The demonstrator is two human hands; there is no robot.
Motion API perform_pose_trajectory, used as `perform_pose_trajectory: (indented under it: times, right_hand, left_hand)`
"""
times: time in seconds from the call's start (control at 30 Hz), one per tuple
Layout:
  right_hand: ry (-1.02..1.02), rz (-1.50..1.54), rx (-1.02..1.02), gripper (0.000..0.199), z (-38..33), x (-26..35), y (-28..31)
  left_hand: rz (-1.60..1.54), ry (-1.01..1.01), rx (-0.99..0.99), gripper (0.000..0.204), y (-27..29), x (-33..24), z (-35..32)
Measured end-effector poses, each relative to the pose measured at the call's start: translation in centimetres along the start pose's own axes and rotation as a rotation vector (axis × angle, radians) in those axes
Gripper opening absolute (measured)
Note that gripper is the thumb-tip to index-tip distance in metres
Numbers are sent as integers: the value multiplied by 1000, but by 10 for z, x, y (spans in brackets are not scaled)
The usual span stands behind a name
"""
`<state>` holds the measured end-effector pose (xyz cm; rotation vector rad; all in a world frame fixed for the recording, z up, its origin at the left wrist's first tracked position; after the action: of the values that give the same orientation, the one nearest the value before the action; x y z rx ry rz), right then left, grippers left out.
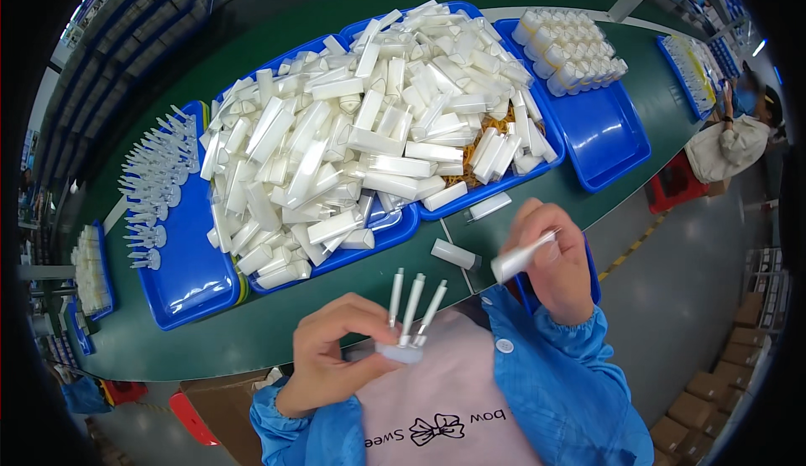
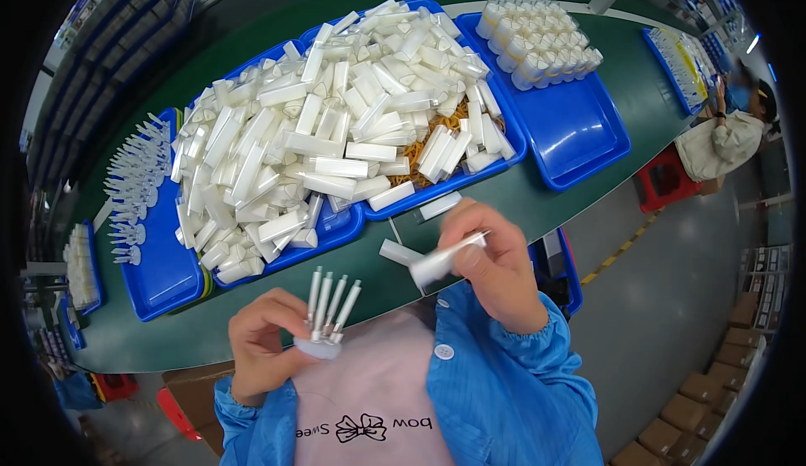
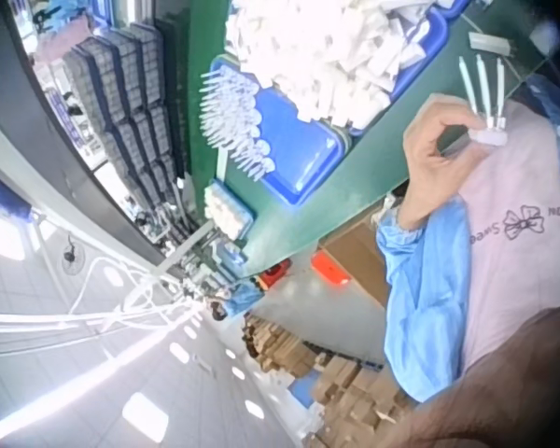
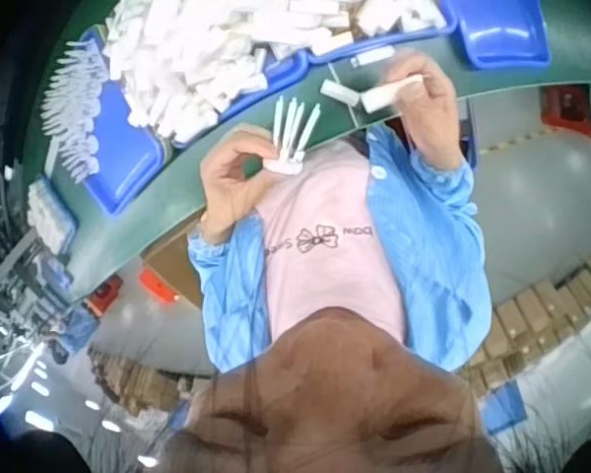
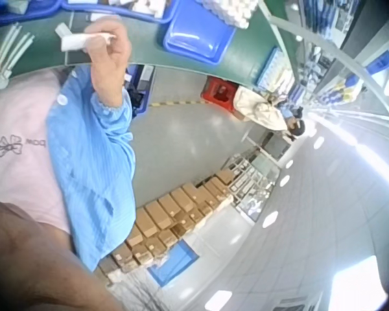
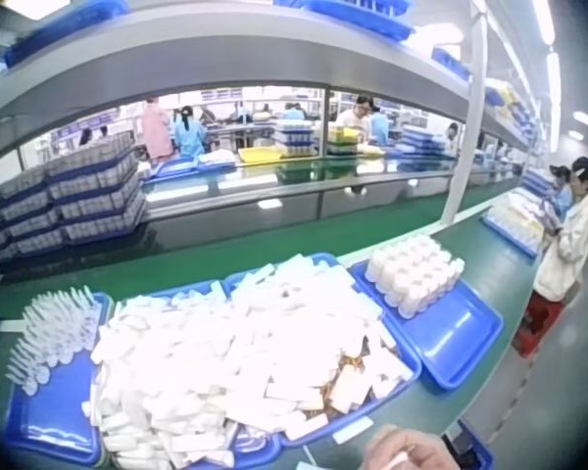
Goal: Assembling small white plastic components and grouping them in sets of four using rubber bands.
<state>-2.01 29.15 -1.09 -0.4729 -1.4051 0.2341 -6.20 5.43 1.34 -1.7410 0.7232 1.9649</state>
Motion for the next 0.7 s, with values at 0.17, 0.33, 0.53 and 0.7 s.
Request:
perform_pose_trajectory:
  times: [0.17, 0.33, 0.53, 0.7]
  right_hand:
    - [-50, 83, -32, 26, 7, -13, -6]
    - [-23, 52, -69, 28, 7, -17, -7]
    - [35, -34, 13, 30, 9, -10, -11]
    - [61, -99, 140, 21, 12, 2, -14]
  left_hand:
    - [20, -6, 145, 23, -19, -4, 15]
    - [23, 12, 199, 21, -24, -6, 22]
    - [4, 45, 236, 18, -27, -3, 25]
    - [-18, 92, 218, 15, -27, 0, 26]
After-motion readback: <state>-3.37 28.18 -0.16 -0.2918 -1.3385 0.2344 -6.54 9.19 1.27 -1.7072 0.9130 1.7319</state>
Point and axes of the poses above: each hand's wrist, its own z-axis towards the middle knuckle, its own y-axis out of the back of the hand, x = y × z, the point moved 7 cm from there along z, towards the middle knuckle, and after that the axes turned 7 degrees about z, right-handed, at the moved point
